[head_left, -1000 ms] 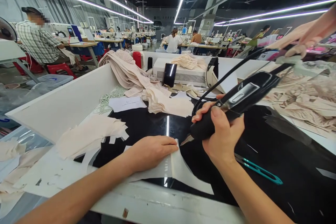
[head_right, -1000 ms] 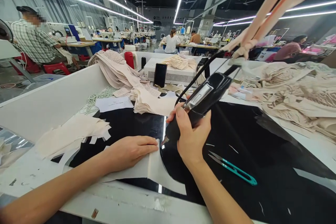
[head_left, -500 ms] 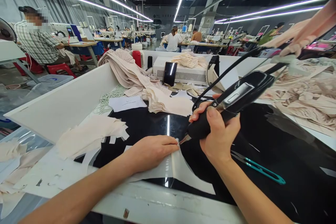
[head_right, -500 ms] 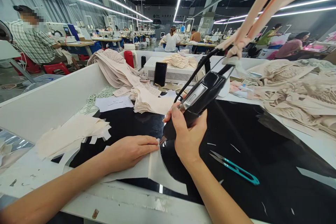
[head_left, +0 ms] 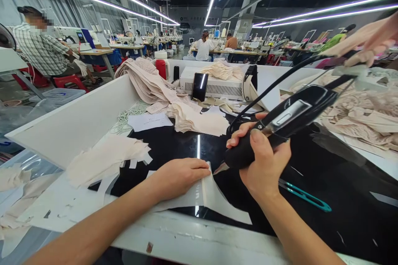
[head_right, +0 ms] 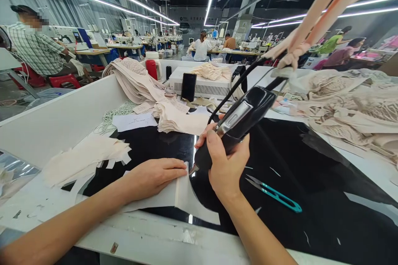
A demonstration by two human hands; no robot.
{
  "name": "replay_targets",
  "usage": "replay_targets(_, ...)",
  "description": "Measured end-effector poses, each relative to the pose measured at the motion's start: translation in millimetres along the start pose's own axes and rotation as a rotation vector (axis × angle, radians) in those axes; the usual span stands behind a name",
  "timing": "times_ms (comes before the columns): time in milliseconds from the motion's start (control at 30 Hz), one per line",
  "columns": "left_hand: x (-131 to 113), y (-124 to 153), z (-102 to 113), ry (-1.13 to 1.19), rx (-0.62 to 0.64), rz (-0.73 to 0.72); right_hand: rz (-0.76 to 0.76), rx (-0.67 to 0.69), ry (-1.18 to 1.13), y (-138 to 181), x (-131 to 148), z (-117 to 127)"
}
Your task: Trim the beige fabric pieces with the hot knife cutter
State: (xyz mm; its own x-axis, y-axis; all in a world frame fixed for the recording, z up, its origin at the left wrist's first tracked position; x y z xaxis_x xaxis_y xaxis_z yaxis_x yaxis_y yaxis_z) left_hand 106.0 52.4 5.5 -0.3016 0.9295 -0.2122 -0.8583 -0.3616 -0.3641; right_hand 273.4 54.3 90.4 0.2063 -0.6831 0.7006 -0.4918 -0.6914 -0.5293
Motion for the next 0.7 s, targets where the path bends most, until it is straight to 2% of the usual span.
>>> replay_targets(467, 1.7, 0.7, 0.5, -0.023, -0.022, -0.031, 0.006, 0.012, 0.036, 4.9, 2.0, 0.6)
replay_targets(700, -19.0, -9.1, 12.8, -0.036, -0.058, -0.159, 0.024, 0.000, 0.036, 4.9, 15.6, 8.6)
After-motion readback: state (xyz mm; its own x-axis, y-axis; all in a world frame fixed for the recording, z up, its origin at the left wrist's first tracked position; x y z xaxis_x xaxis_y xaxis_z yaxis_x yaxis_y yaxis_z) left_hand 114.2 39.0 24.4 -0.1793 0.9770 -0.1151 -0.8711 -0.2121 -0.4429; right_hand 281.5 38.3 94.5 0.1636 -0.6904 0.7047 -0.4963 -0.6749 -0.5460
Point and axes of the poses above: each hand's wrist, its own y-axis away from the middle knuckle, its own z-axis out of the back of the hand, x = y × z, the point moved 9 cm from there along -y, towards the middle knuckle, and after that the axes turned 1 degree about -x, right-handed, at the moved point
